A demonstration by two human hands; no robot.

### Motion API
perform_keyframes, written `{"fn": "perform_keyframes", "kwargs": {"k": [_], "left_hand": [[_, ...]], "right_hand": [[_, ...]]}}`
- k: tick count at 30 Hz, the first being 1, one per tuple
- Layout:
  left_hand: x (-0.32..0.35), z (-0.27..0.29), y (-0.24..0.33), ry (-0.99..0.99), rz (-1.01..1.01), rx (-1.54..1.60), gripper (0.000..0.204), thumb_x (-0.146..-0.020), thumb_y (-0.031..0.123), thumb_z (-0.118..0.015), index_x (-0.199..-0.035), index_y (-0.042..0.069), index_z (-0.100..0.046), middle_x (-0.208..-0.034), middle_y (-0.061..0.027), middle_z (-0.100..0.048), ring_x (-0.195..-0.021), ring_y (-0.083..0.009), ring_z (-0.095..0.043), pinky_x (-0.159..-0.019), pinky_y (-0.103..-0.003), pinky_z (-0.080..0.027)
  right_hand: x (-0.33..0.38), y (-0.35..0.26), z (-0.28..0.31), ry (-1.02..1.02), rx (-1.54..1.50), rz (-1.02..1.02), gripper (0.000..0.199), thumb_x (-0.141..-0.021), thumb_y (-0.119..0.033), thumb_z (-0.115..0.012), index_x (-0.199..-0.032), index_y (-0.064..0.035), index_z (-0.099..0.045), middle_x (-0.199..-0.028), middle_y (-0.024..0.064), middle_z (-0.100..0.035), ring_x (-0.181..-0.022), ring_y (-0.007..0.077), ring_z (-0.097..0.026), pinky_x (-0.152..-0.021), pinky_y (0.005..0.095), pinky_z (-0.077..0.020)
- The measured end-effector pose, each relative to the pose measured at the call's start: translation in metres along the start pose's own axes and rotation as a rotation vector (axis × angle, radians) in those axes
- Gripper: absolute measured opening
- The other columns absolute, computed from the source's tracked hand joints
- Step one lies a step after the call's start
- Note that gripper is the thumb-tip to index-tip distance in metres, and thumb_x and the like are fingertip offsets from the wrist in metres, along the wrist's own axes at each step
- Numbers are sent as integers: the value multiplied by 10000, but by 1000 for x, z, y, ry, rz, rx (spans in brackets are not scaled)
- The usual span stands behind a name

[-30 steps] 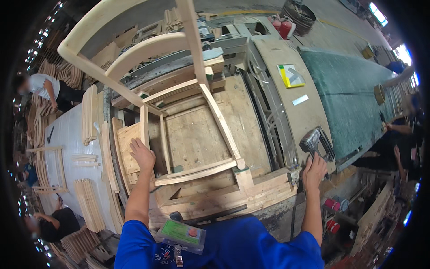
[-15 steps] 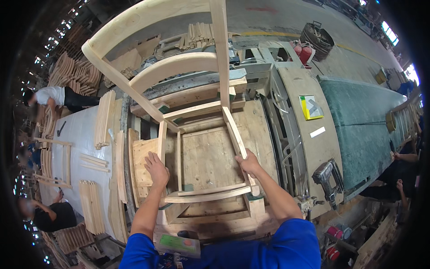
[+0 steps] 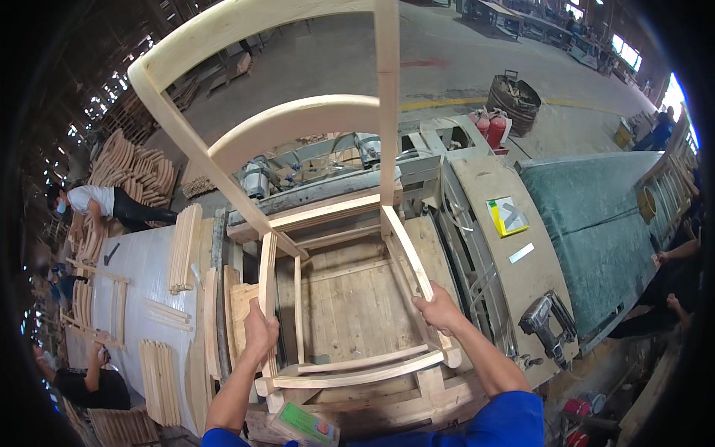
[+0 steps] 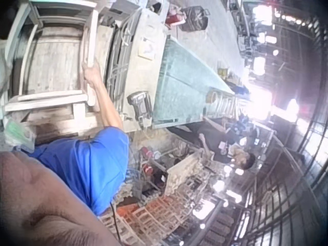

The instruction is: The person assembles wooden chair frames on a workbench in a factory. They align the backrest and seat frame, then use a pneumatic nail gun to fasten the joints. The person repeatedly lifts and repositions the chair to access different sides for nailing.

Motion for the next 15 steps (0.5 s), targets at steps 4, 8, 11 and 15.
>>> {"fn": "perform_keyframes", "kwargs": {"k": [4,8,11,15], "left_hand": [[8,12,13,-2,-6,101,447,-882,2,-645,-1286,-19,-454,-1080,-320,-690,-1046,-517,-677,-930,-549,-527],[11,15,16,3,10,121,463,-885,12,-648,-1305,-16,-455,-1107,-321,-694,-1071,-507,-679,-945,-543,-525],[9,13,10,37,-29,117,491,-884,20,-654,-1330,-7,-451,-1130,-322,-696,-1089,-501,-681,-952,-537,-527],[-3,8,1,-3,3,139,527,-884,36,-663,-1362,13,-441,-1159,-320,-697,-1110,-497,-681,-968,-527,-530]], "right_hand": [[6,-3,11,-53,-18,-24,426,-1015,-113,-659,-1399,3,-513,-822,50,-583,-560,121,-528,-458,314,-476],[4,-3,11,-69,-19,39,444,-1012,-97,-635,-1417,15,-489,-807,71,-584,-540,139,-536,-453,337,-485],[6,-2,9,-62,6,48,440,-992,-77,-621,-1399,24,-489,-804,79,-584,-529,154,-542,-448,347,-483],[-3,-7,1,-52,-19,36,232,-995,-54,-618,-1211,-29,-535,-752,47,-551,-536,158,-543,-436,354,-479]]}}
Point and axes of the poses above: each hand's wrist, its own x-axis away from the middle knuckle, its own z-axis out of the back of the hand, y = z × x, the point moved 3 cm from there along -x, towards the middle knuckle
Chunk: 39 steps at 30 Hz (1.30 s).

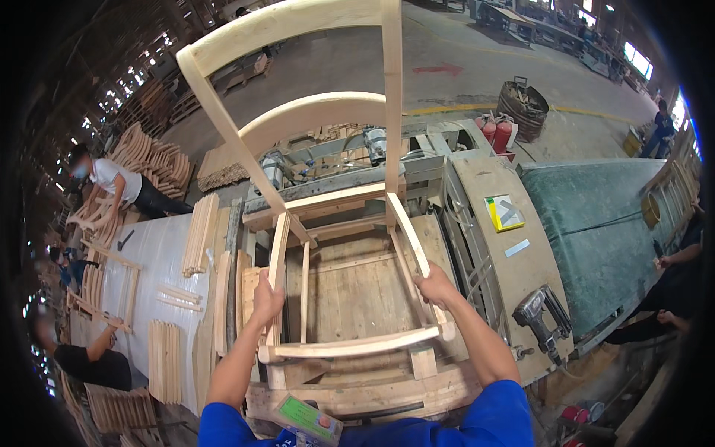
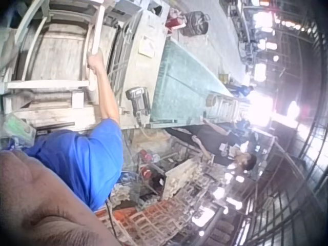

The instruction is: The person assembles wooden chair frames on a workbench in a factory. They align the backrest and seat frame, then use a pneumatic nail gun to fasten the joints. The person repeatedly lifts and repositions the chair to access different sides for nailing.

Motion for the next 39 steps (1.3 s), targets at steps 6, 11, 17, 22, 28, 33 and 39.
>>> {"fn": "perform_keyframes", "kwargs": {"k": [6,11,17,22,28,33,39], "left_hand": [[-13,-5,-3,-1,-19,-10,542,-890,53,-656,-1382,34,-429,-1218,-311,-692,-1149,-483,-678,-996,-510,-528],[-11,-5,-26,-24,109,10,545,-888,55,-660,-1386,34,-441,-1220,-301,-695,-1165,-462,-683,-1017,-491,-524],[-4,-57,-40,-33,135,100,517,-877,57,-667,-1360,15,-488,-1196,-284,-704,-1152,-403,-702,-1018,-444,-529],[-13,-75,-37,-37,48,223,419,-882,33,-652,-1278,7,-517,-1106,-245,-709,-1051,-345,-714,-957,-421,-542],[11,-26,17,-38,68,292,381,-892,15,-650,-1242,32,-500,-973,-194,-697,-875,-293,-704,-826,-403,-553],[49,38,78,8,-88,356,378,-912,5,-641,-1263,30,-501,-958,-161,-666,-845,-239,-670,-783,-382,-539],[116,106,130,150,-274,462,372,-998,129,-649,-1333,32,-519,-928,-69,-612,-754,-134,-595,-656,-292,-507]], "right_hand": [[-11,5,1,41,33,3,263,-974,-58,-613,-1227,-33,-543,-752,52,-547,-498,167,-525,-422,372,-465],[-11,-2,-23,34,63,-12,260,-941,-57,-618,-1186,-5,-547,-758,62,-552,-499,167,-520,-425,364,-462],[-23,6,-2,57,138,-21,241,-921,-46,-628,-1148,31,-598,-768,109,-613,-523,182,-569,-437,370,-454],[-10,1,23,116,156,-10,278,-941,-78,-656,-1195,23,-603,-786,84,-618,-560,167,-573,-471,353,-484],[62,-49,49,137,145,49,324,-962,-89,-650,-1264,3,-577,-802,51,-600,-548,128,-539,-471,327,-464],[145,-98,68,153,79,153,302,-974,-70,-642,-1258,-25,-550,-713,10,-533,-501,125,-534,-434,317,-458],[283,-146,81,212,193,414,282,-973,-140,-654,-1232,-37,-607,-813,14,-601,-609,92,-570,-507,288,-483]]}}
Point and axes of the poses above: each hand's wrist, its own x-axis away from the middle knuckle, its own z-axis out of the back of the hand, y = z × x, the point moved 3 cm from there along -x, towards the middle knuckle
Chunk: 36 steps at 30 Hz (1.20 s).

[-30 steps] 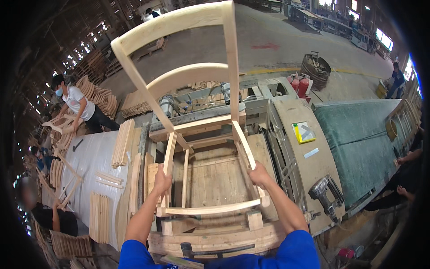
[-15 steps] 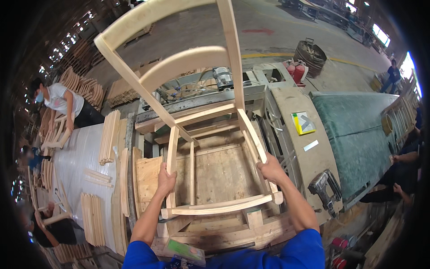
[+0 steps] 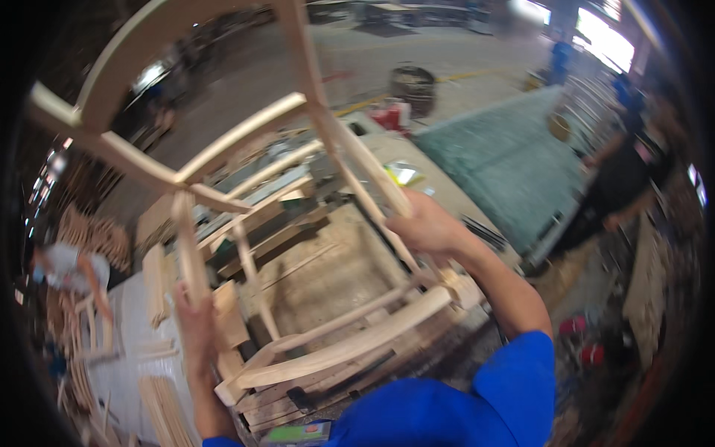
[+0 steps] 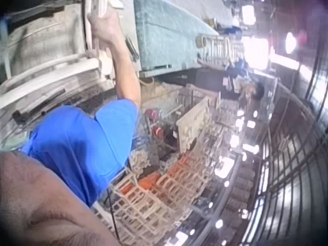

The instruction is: The person assembles wooden chair frames on a workbench in a factory. They align the backrest and seat frame, then use a pneumatic nail gun to fasten the joints. The person repeatedly lifts and repositions the chair to access different sides for nailing.

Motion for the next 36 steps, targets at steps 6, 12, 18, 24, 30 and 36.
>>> {"fn": "perform_keyframes", "kwargs": {"k": [6,12,18,24,30,36], "left_hand": [[31,1,134,-324,81,755,377,-1096,343,-578,-1320,42,-545,-771,-16,-529,-565,-93,-530,-470,-259,-468],[54,-100,235,-620,31,1268,462,-1123,460,-519,-1309,39,-551,-730,3,-456,-472,-75,-411,-379,-239,-393],[117,-228,343,-445,-16,1186,547,-993,599,-682,-1089,89,-510,-670,43,-438,-459,-61,-447,-372,-238,-401],[189,-450,388,-591,155,1195,381,-974,433,-712,-871,165,-462,-624,51,-403,-433,-91,-393,-409,-277,-370],[209,-641,390,-717,276,1224,143,-995,227,-600,-953,128,-505,-651,12,-417,-454,-137,-450,-425,-315,-419],[203,-773,378,-688,349,1136,151,-963,212,-610,-920,112,-506,-651,2,-427,-467,-147,-471,-424,-332,-435]], "right_hand": [[123,-97,70,162,112,72,561,-977,-543,-739,-1269,-72,-656,-889,9,-644,-730,95,-596,-651,274,-524],[264,-157,279,189,290,729,568,-1026,-446,-624,-1435,-55,-568,-1522,217,-531,-1416,285,-517,-1202,452,-418],[308,44,247,1168,-755,572,512,-1092,-547,-512,-1341,-101,-549,-938,57,-686,-853,187,-690,-785,339,-576],[256,112,242,1116,-1014,469,234,-1047,-184,-682,-1191,-137,-503,-794,-14,-506,-608,79,-505,-554,311,-496],[229,238,369,1172,-1119,408,222,-990,-52,-634,-1121,-160,-491,-744,-33,-468,-566,74,-455,-504,292,-439],[199,309,456,1193,-1118,302,242,-944,-26,-619,-1104,-146,-482,-753,-16,-471,-548,82,-473,-460,297,-432]]}}
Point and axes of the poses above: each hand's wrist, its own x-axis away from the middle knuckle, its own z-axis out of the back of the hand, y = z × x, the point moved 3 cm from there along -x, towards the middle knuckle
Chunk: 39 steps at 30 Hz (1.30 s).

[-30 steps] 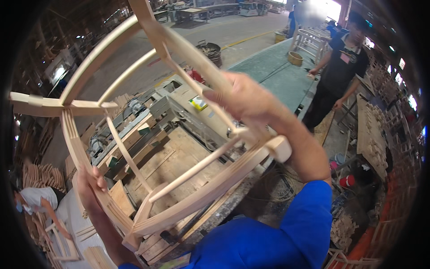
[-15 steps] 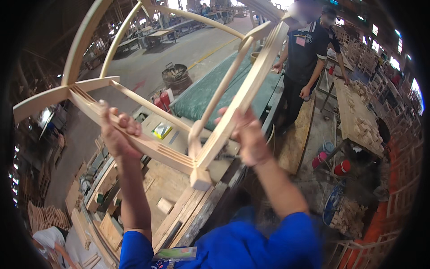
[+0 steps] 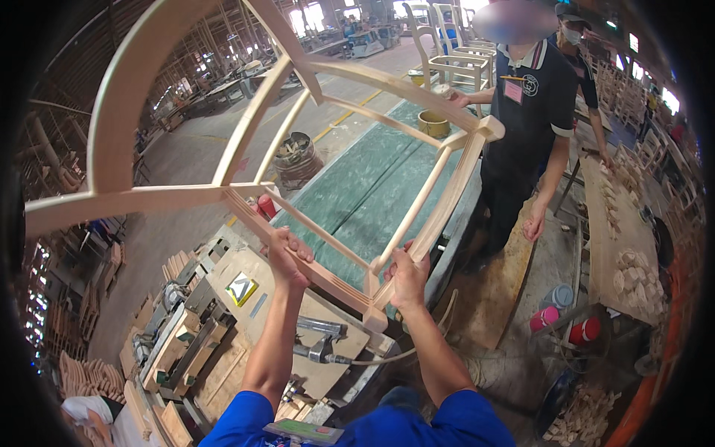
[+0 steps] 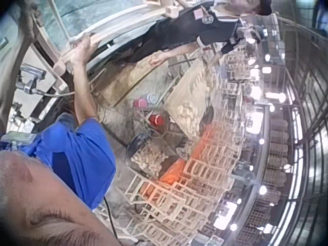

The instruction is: The person assembles wooden chair frames on a workbench in a factory. They align the backrest and seat frame, then use a pneumatic nail gun to fasten the joints. The person repeatedly lifts and repositions the chair to access different sides for nailing.

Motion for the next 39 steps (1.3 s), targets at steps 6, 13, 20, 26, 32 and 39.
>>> {"fn": "perform_keyframes", "kwargs": {"k": [6,13,20,26,32,39], "left_hand": [[-82,-17,-60,6,98,-17,200,-955,211,-669,-968,99,-504,-680,-19,-476,-488,-173,-516,-444,-364,-484],[-139,-4,-57,-142,263,-500,375,-1020,385,-696,-1164,53,-598,-945,-97,-684,-851,-238,-716,-762,-385,-604],[-30,96,-29,-296,309,-714,484,-1047,292,-697,-1441,40,-575,-1101,-38,-714,-945,-117,-680,-840,-298,-568],[205,234,33,218,257,-703,491,-1044,245,-702,-1455,21,-552,-1062,-29,-711,-930,-90,-640,-831,-283,-548],[404,281,19,734,364,-379,491,-1035,312,-699,-1436,55,-580,-1059,-38,-716,-917,-130,-664,-785,-303,-562],[605,338,-39,1345,395,-455,465,-933,360,-774,-1251,29,-699,-931,-89,-762,-744,-145,-690,-654,-313,-556]], "right_hand": [[-88,14,13,44,59,-23,285,-882,-22,-622,-1082,-135,-453,-777,9,-493,-514,93,-456,-434,299,-429],[-180,54,-27,179,161,-160,251,-833,-38,-646,-1000,-118,-475,-711,16,-471,-495,141,-462,-419,345,-415],[-353,84,3,232,232,-6,193,-790,-108,-721,-796,-109,-528,-698,25,-498,-561,210,-527,-510,389,-485],[-366,120,-41,-201,668,-205,586,-1003,-438,-608,-1327,50,-594,-1166,193,-665,-1042,346,-676,-892,480,-596],[-252,85,-48,-368,811,-7,582,-1071,-483,-536,-1421,-19,-575,-1188,183,-688,-1017,313,-689,-853,413,-590],[5,158,-12,-597,1083,83,513,-1068,-423,-555,-1395,-29,-588,-1145,158,-688,-966,272,-689,-781,371,-581]]}}
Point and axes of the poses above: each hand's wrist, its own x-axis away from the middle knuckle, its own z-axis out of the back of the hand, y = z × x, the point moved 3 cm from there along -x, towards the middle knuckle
